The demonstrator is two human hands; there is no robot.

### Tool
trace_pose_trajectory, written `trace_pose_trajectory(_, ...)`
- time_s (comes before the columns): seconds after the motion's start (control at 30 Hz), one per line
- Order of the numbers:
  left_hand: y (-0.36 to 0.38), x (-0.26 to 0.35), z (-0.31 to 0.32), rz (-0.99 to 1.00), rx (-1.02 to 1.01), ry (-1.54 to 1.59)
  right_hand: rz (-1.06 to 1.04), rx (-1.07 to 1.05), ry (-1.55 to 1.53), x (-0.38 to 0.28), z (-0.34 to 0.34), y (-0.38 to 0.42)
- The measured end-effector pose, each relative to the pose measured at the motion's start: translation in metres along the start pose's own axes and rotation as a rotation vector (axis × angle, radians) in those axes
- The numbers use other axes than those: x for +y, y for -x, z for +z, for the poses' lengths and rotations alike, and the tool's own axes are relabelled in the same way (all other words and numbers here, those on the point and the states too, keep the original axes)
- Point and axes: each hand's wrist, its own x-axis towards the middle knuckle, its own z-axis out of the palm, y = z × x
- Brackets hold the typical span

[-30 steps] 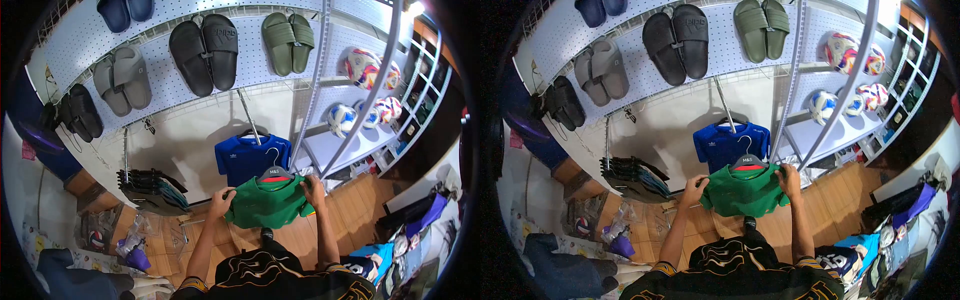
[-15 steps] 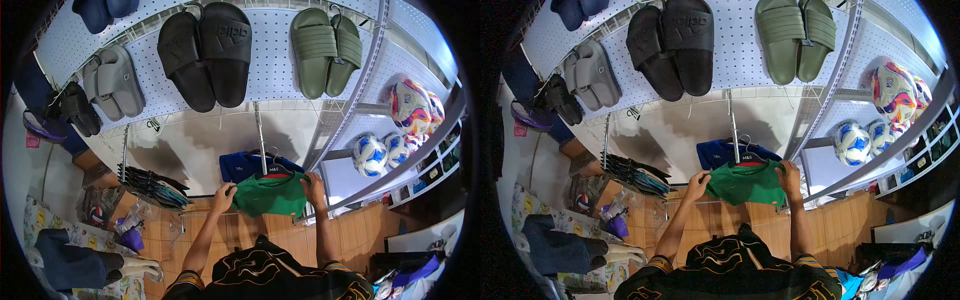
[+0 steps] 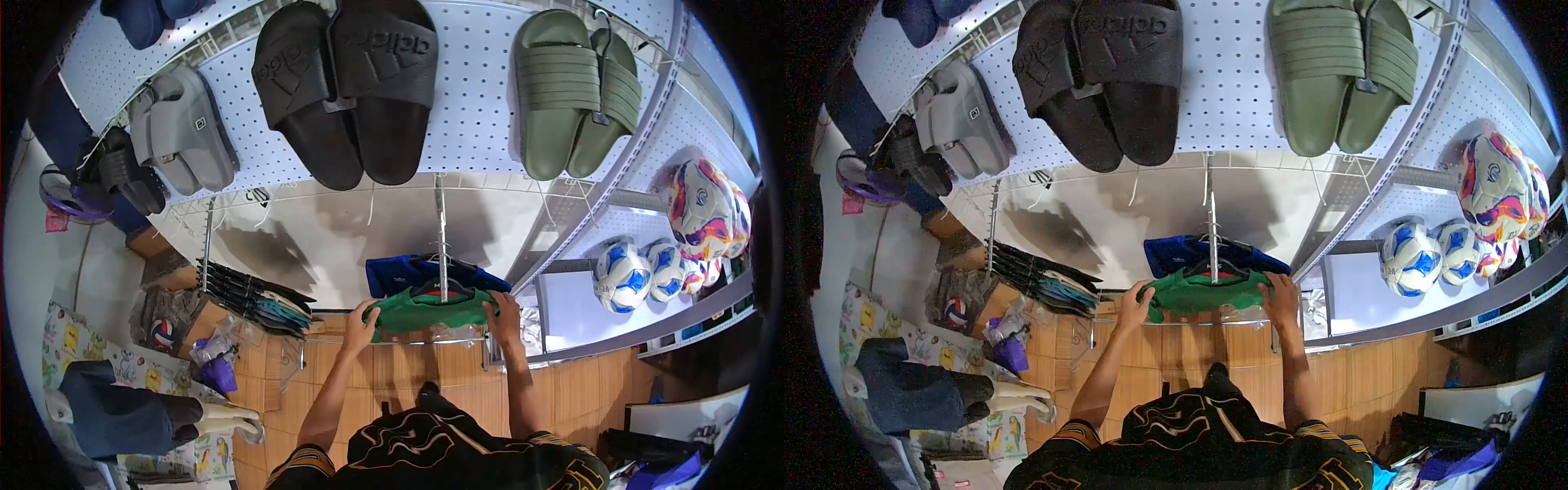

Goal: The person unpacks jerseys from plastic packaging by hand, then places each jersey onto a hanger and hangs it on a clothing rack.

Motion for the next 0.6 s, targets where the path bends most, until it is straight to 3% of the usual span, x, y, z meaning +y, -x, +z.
trace_pose_trajectory(0.03, 0.000, -0.011, 0.005, 0.073, 0.108, -0.061, -0.004, -0.009, 0.002, 0.001, 0.005, 0.003)
trace_pose_trajectory(0.07, 0.002, -0.022, 0.010, 0.143, 0.216, -0.123, -0.035, 0.168, 0.049, 0.001, 0.012, 0.007)
trace_pose_trajectory(0.1, 0.007, -0.036, 0.014, 0.133, 0.222, -0.122, -0.067, 0.343, 0.094, 0.001, 0.020, 0.013)
trace_pose_trajectory(0.2, 0.032, -0.102, 0.027, 0.027, 0.341, -0.149, 0.043, 0.442, 0.097, 0.015, 0.041, 0.045)
trace_pose_trajectory(0.23, 0.050, -0.133, 0.033, -0.098, 0.299, -0.070, 0.204, 0.290, -0.051, 0.026, 0.049, 0.064)
trace_pose_trajectory(0.27, 0.075, -0.153, 0.035, -0.221, 0.255, 0.012, 0.199, 0.280, -0.054, 0.069, 0.076, 0.098)
trace_pose_trajectory(0.33, 0.137, -0.165, 0.030, -0.559, 0.122, -0.077, 0.380, 0.210, 0.068, 0.124, 0.145, 0.157)
trace_pose_trajectory(0.37, 0.178, -0.267, 0.051, -0.483, 0.052, -0.204, 0.346, 0.161, 0.115, 0.145, 0.173, 0.194)
trace_pose_trajectory(0.4, 0.226, -0.298, 0.052, -0.445, -0.134, -0.269, 0.310, 0.111, 0.163, 0.152, 0.189, 0.231)
trace_pose_trajectory(0.43, 0.281, -0.321, 0.069, -0.451, -0.120, -0.263, 0.558, -0.089, 0.080, 0.135, 0.185, 0.261)
trace_pose_trajectory(0.47, 0.315, -0.331, 0.069, -0.910, -0.455, -0.418, 0.891, -0.461, 0.142, 0.132, 0.186, 0.278)
trace_pose_trajectory(0.5, 0.383, -0.339, 0.054, -0.192, -0.270, -0.656, 0.912, -0.600, -0.369, 0.192, 0.206, 0.338)
trace_pose_trajectory(0.53, 0.395, -0.341, 0.048, -0.210, -0.244, -0.652, 0.887, -0.620, -0.365, 0.191, 0.203, 0.364)
trace_pose_trajectory(0.6, 0.448, -0.338, 0.021, -0.384, -0.117, -0.531, 0.681, -0.792, -0.760, 0.166, 0.187, 0.385)
